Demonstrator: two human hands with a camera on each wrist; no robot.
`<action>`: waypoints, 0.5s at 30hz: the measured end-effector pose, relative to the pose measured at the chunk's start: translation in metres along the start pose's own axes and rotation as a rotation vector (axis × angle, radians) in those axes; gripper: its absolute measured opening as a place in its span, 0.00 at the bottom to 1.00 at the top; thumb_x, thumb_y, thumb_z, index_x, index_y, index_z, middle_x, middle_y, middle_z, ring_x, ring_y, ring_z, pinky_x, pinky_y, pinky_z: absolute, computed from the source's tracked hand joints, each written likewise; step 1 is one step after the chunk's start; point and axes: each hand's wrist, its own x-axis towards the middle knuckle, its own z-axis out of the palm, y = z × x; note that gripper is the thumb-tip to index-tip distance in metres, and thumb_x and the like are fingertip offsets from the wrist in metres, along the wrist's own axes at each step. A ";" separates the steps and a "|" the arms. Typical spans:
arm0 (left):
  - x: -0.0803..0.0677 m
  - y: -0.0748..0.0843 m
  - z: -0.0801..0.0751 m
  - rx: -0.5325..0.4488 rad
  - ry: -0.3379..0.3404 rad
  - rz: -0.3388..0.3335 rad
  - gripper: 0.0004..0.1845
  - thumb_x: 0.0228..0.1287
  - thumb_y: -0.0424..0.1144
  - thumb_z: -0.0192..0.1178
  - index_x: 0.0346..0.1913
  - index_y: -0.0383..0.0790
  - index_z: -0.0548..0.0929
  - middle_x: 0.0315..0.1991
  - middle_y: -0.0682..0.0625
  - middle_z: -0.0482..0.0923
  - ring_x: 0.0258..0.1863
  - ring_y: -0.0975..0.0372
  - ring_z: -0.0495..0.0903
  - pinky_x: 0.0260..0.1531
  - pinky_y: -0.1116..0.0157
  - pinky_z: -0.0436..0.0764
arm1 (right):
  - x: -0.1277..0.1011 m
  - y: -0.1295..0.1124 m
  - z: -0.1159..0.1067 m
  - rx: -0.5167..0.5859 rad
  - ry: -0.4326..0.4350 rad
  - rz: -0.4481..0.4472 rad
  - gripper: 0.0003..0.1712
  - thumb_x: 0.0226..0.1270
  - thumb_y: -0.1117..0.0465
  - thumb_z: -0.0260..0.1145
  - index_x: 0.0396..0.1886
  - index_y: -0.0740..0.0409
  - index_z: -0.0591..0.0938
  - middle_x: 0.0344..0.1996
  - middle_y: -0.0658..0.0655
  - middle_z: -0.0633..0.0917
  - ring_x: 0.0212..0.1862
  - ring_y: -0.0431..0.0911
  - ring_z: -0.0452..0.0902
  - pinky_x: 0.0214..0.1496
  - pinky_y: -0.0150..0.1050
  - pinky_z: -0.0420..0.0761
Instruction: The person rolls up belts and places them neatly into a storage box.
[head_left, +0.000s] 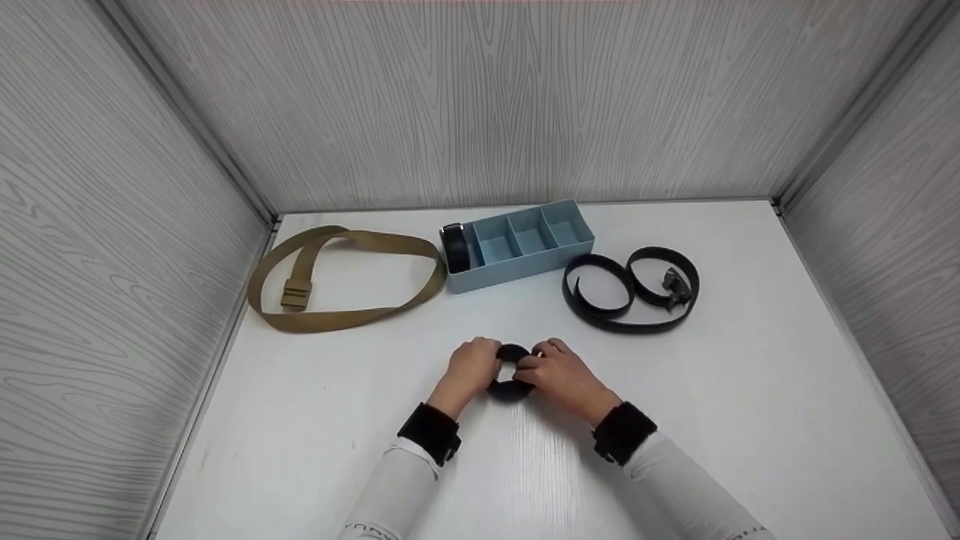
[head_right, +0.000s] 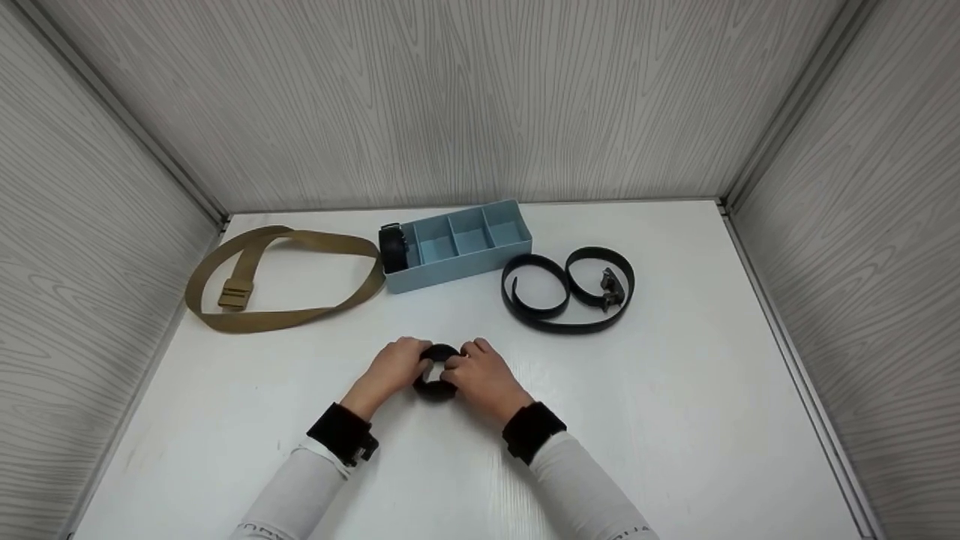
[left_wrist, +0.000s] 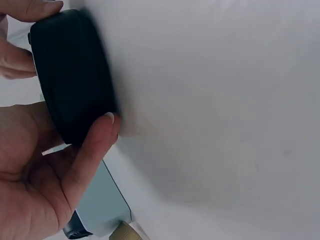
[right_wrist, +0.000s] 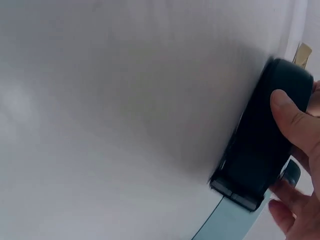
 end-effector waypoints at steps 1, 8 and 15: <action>0.000 -0.001 -0.001 0.005 -0.008 0.014 0.03 0.61 0.30 0.62 0.30 0.37 0.81 0.30 0.43 0.80 0.31 0.50 0.81 0.31 0.54 0.77 | -0.001 0.001 -0.001 0.019 -0.009 -0.008 0.14 0.52 0.63 0.75 0.40 0.47 0.88 0.41 0.46 0.86 0.46 0.53 0.77 0.52 0.47 0.72; 0.002 -0.002 -0.002 0.046 -0.020 0.050 0.02 0.62 0.33 0.62 0.34 0.38 0.83 0.32 0.44 0.80 0.32 0.51 0.80 0.30 0.54 0.77 | -0.001 0.000 -0.004 0.039 -0.066 0.002 0.14 0.52 0.60 0.75 0.40 0.49 0.87 0.42 0.48 0.84 0.47 0.51 0.80 0.53 0.45 0.74; 0.001 0.001 0.003 0.058 -0.014 -0.013 0.04 0.64 0.33 0.62 0.39 0.39 0.84 0.33 0.44 0.80 0.34 0.51 0.81 0.30 0.53 0.79 | 0.002 -0.004 -0.003 -0.004 -0.054 0.021 0.13 0.50 0.64 0.76 0.37 0.50 0.88 0.39 0.48 0.84 0.41 0.49 0.81 0.50 0.44 0.75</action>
